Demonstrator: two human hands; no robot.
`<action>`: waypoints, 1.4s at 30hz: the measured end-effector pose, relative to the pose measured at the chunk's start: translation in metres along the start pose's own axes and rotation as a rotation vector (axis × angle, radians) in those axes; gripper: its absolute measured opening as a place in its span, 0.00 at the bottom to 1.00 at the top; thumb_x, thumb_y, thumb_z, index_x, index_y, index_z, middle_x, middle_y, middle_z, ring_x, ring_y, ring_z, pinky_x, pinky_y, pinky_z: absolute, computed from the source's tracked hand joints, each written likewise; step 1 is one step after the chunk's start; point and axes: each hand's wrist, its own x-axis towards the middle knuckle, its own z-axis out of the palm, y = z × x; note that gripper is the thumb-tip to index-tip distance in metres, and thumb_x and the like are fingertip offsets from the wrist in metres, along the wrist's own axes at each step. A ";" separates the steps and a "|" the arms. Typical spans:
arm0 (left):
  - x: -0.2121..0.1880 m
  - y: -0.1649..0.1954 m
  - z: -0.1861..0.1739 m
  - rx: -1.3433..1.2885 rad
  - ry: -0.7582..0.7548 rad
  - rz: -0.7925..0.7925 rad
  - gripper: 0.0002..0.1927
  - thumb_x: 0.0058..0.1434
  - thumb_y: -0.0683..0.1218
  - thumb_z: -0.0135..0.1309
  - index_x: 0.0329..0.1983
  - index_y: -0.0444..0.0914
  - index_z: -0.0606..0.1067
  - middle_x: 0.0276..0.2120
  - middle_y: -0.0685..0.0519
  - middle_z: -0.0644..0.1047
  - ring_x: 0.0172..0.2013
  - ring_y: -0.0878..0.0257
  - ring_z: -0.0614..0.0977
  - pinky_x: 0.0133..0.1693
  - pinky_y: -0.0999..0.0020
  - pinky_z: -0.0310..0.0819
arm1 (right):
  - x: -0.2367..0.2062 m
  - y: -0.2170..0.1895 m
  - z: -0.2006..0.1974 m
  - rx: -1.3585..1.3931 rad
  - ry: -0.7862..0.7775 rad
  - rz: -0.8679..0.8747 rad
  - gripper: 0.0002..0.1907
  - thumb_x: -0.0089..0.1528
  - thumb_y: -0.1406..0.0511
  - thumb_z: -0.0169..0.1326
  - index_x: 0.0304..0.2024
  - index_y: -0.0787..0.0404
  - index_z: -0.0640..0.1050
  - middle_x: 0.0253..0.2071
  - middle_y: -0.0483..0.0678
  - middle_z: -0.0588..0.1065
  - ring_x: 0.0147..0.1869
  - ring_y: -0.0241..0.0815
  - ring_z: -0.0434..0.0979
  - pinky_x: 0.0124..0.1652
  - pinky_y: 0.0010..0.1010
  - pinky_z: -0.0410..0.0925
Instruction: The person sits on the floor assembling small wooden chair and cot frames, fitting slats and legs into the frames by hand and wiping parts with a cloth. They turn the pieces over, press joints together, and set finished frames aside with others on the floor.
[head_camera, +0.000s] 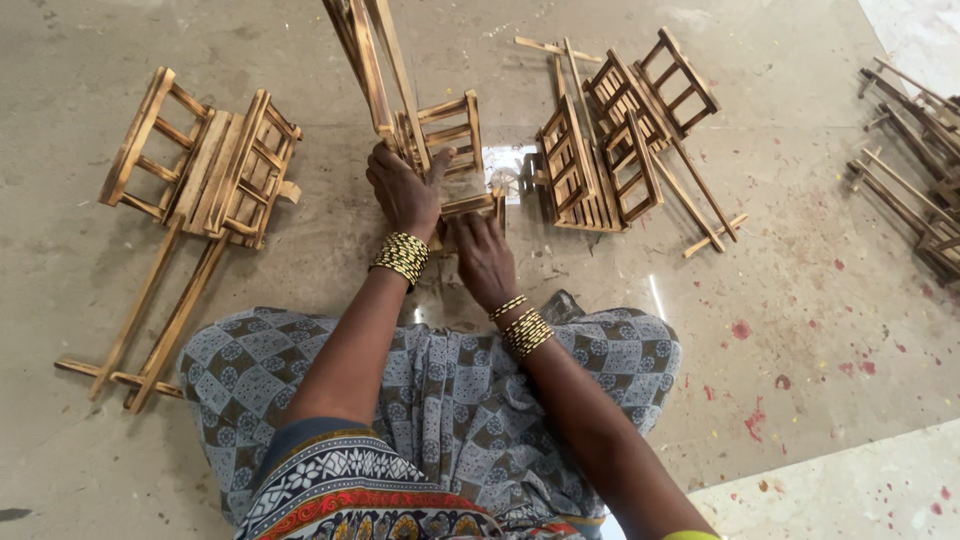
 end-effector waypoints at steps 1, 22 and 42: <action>0.000 0.000 0.000 -0.001 0.014 0.011 0.53 0.56 0.72 0.64 0.60 0.25 0.59 0.50 0.34 0.67 0.53 0.39 0.70 0.52 0.45 0.68 | -0.004 0.005 -0.004 -0.012 -0.052 0.054 0.31 0.58 0.82 0.48 0.63 0.60 0.74 0.56 0.53 0.69 0.55 0.49 0.69 0.45 0.30 0.76; -0.001 0.001 0.004 -0.012 -0.025 -0.034 0.52 0.56 0.73 0.63 0.61 0.27 0.60 0.51 0.36 0.67 0.55 0.41 0.69 0.53 0.46 0.68 | -0.021 -0.005 0.004 0.776 0.061 0.823 0.17 0.64 0.69 0.55 0.56 0.63 0.75 0.53 0.57 0.72 0.46 0.52 0.81 0.43 0.36 0.80; 0.005 -0.009 -0.002 0.013 -0.005 -0.011 0.55 0.58 0.74 0.62 0.62 0.23 0.57 0.51 0.35 0.67 0.55 0.41 0.70 0.52 0.46 0.70 | -0.019 0.009 0.011 -0.147 -0.183 0.132 0.40 0.48 0.84 0.48 0.66 0.68 0.67 0.57 0.61 0.65 0.52 0.55 0.68 0.40 0.32 0.75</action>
